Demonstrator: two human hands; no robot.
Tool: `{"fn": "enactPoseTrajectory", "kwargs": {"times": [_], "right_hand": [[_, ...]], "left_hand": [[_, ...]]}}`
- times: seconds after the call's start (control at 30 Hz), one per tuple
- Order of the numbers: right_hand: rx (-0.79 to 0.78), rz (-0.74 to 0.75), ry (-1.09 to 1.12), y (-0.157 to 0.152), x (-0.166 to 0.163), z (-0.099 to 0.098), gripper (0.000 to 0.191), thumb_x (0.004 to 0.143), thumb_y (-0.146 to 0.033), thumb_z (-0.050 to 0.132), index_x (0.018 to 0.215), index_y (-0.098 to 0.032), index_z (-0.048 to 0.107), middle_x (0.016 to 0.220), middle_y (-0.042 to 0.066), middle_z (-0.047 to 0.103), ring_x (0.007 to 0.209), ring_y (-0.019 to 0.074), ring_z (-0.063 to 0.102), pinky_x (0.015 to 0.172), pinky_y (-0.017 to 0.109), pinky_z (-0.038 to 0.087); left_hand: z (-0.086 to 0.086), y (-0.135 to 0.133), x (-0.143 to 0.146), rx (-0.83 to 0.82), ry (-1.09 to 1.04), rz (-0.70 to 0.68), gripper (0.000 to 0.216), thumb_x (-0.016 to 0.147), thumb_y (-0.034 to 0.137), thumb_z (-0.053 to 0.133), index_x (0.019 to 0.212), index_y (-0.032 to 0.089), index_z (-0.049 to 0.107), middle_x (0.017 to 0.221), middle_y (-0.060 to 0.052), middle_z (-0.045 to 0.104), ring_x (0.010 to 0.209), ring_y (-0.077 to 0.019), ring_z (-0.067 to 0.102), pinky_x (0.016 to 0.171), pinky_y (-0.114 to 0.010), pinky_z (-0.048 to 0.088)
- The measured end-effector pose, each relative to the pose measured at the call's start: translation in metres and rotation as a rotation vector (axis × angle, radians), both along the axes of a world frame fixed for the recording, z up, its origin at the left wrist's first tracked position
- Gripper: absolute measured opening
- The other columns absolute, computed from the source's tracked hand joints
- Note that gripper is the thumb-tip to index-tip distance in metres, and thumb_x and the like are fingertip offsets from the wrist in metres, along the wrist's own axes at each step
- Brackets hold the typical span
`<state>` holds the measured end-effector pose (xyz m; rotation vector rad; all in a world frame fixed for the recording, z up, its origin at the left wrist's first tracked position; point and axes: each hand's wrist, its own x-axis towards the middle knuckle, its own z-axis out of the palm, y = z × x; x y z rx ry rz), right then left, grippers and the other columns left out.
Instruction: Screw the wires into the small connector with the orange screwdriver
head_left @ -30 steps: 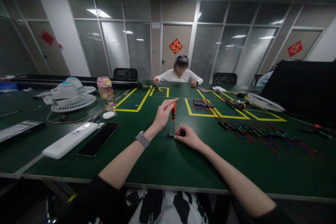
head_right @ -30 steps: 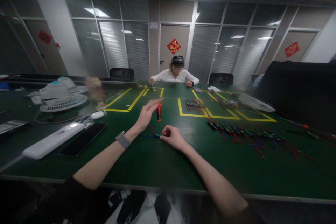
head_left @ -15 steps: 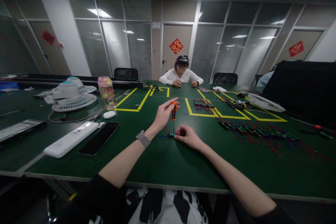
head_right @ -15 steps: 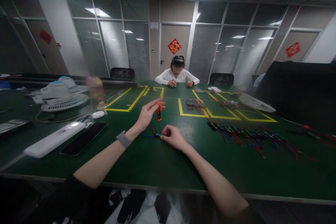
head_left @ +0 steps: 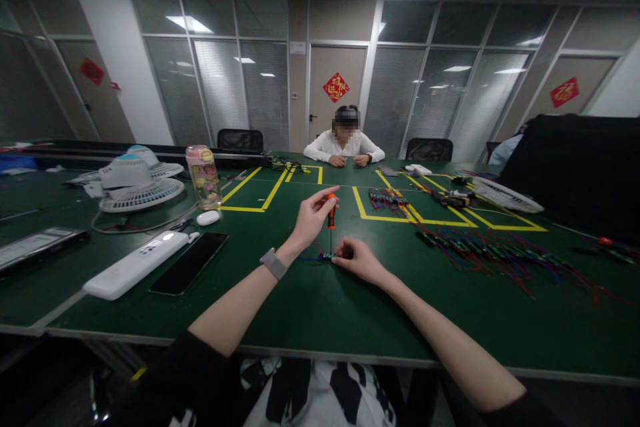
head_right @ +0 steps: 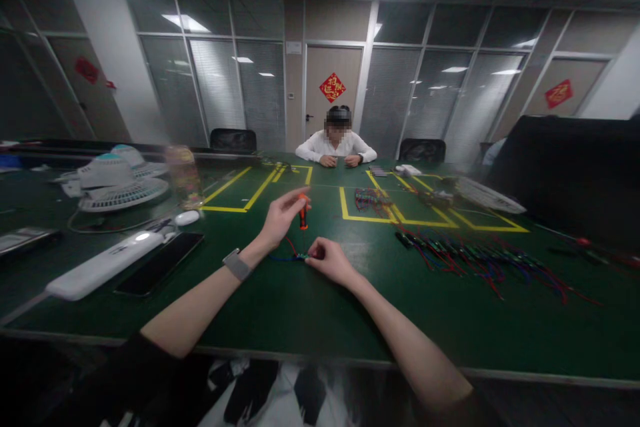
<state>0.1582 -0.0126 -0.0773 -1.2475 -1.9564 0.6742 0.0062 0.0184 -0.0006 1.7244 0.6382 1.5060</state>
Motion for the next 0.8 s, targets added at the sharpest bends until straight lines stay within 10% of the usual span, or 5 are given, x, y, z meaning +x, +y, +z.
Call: {"fn": "enactPoseTrajectory", "kwargs": {"times": [0.8], "right_hand": [[-0.002, 0.004, 0.015, 0.0013, 0.0007, -0.0012, 0.011, 0.068, -0.020, 0.065, 0.074, -0.015, 0.057, 0.067, -0.002, 0.055, 0.063, 0.0112, 0.050, 0.060, 0.023, 0.039]], "left_hand": [[-0.0012, -0.0021, 0.0004, 0.062, 0.026, 0.103, 0.031, 0.078, 0.028, 0.059, 0.108, 0.019, 0.064, 0.098, -0.006, 0.062, 0.084, -0.0136, 0.060, 0.077, -0.026, 0.048]]}}
